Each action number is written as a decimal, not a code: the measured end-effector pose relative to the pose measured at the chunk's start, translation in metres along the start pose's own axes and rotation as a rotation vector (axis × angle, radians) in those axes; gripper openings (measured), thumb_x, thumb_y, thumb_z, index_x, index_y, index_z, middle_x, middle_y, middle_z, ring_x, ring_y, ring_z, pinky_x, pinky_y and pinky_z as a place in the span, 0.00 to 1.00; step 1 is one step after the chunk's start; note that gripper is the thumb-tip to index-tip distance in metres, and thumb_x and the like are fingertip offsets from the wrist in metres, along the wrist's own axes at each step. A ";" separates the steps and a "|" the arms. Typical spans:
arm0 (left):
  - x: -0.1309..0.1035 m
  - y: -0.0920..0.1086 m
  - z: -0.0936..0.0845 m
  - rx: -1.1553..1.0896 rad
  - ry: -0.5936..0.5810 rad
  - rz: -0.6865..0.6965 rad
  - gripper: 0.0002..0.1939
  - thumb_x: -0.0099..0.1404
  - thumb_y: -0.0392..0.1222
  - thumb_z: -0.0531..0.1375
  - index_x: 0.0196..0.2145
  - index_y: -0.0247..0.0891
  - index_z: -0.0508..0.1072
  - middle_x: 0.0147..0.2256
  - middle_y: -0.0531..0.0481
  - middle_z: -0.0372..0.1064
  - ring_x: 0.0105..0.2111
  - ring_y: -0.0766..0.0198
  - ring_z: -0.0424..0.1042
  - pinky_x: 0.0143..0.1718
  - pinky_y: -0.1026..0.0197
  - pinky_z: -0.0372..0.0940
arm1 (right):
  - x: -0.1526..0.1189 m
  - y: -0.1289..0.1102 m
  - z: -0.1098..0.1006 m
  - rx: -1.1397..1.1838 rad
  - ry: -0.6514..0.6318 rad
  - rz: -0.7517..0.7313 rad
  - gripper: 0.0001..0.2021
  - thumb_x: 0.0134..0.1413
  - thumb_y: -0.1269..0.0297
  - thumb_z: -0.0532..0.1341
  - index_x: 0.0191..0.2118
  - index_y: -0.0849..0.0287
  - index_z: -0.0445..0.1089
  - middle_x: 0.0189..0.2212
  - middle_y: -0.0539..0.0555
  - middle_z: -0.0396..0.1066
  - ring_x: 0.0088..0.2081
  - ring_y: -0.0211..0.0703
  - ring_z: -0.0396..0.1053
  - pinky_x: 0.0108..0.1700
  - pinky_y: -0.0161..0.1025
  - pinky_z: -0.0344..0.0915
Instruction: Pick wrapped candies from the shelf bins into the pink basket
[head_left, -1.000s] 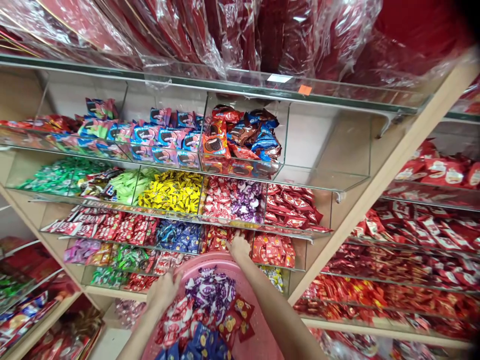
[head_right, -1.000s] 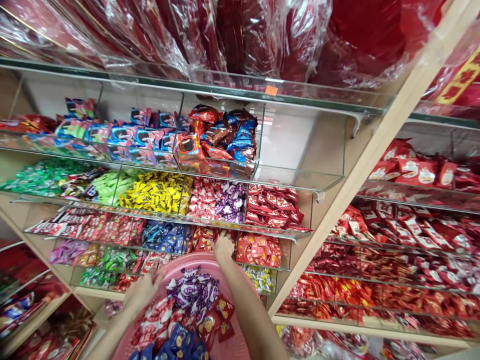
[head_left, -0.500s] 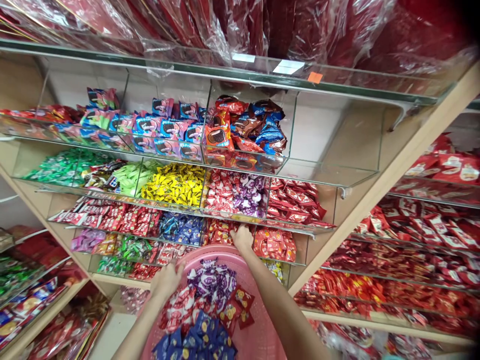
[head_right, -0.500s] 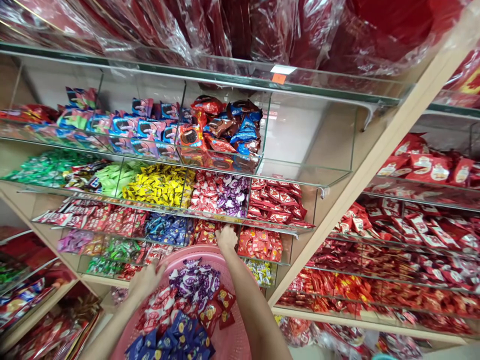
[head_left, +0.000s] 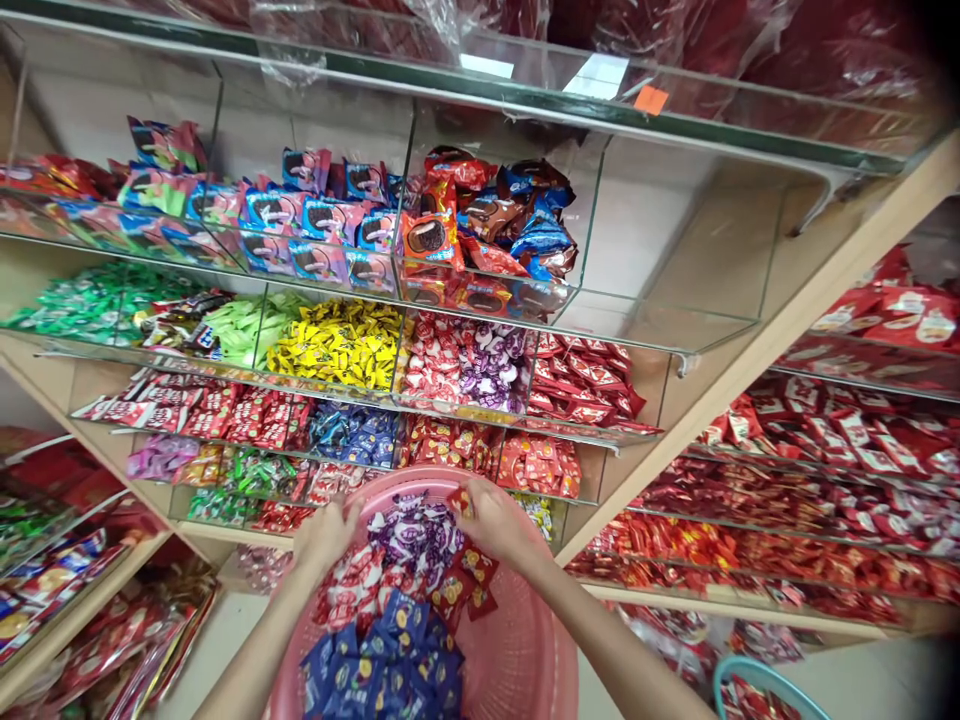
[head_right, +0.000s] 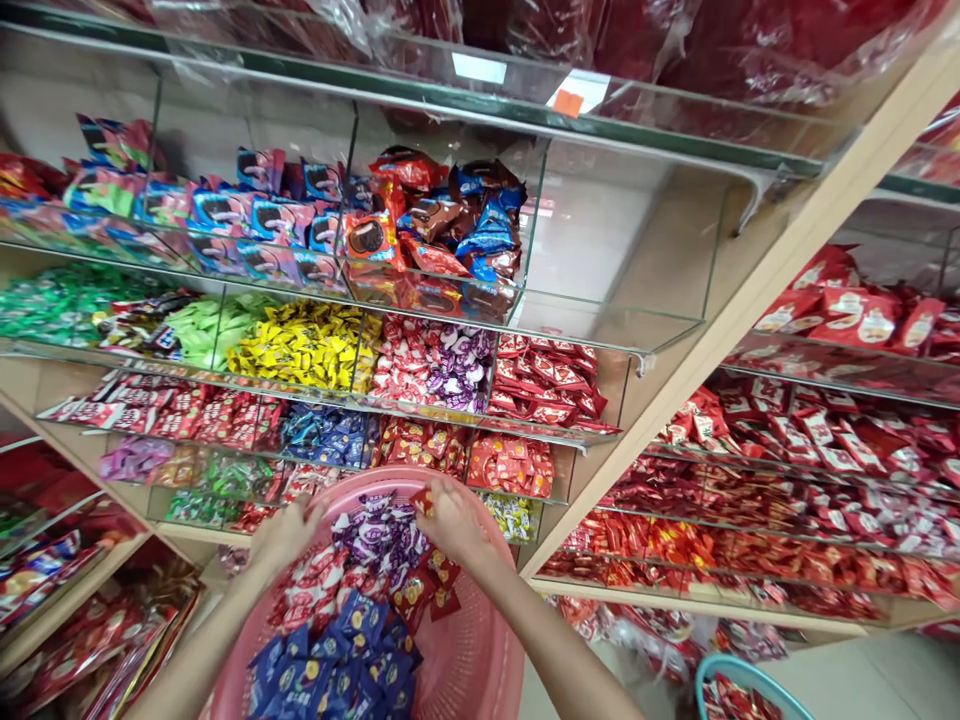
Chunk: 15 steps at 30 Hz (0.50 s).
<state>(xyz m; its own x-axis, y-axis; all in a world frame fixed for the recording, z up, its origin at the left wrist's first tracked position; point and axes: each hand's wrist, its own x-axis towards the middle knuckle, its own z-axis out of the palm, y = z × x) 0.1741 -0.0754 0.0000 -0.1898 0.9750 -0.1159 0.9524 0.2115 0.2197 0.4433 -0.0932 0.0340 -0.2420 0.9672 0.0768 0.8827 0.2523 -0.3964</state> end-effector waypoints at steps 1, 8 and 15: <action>0.000 0.000 0.000 -0.003 0.000 0.002 0.31 0.61 0.59 0.37 0.48 0.37 0.66 0.36 0.35 0.73 0.37 0.44 0.72 0.35 0.51 0.62 | -0.007 0.002 0.003 -0.069 -0.101 -0.002 0.16 0.48 0.63 0.54 0.45 0.60 0.61 0.40 0.58 0.67 0.40 0.45 0.66 0.39 0.36 0.60; -0.001 0.001 -0.001 -0.007 -0.005 -0.002 0.31 0.62 0.58 0.36 0.47 0.36 0.67 0.37 0.34 0.73 0.38 0.43 0.71 0.36 0.51 0.61 | -0.026 0.005 0.016 -0.235 -0.379 -0.016 0.20 0.38 0.74 0.58 0.44 0.64 0.66 0.40 0.62 0.69 0.41 0.51 0.68 0.40 0.40 0.63; -0.004 0.003 -0.005 -0.008 -0.014 0.007 0.30 0.62 0.56 0.36 0.47 0.36 0.65 0.37 0.35 0.73 0.39 0.44 0.71 0.36 0.51 0.62 | -0.018 -0.002 0.010 -0.254 -0.347 0.008 0.15 0.44 0.71 0.58 0.42 0.67 0.67 0.40 0.64 0.70 0.41 0.52 0.68 0.41 0.41 0.63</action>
<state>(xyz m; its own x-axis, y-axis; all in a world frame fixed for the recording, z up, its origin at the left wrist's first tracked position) 0.1761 -0.0781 0.0057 -0.1797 0.9754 -0.1279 0.9518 0.2052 0.2280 0.4415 -0.1118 0.0240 -0.3173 0.9133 -0.2554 0.9459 0.2855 -0.1543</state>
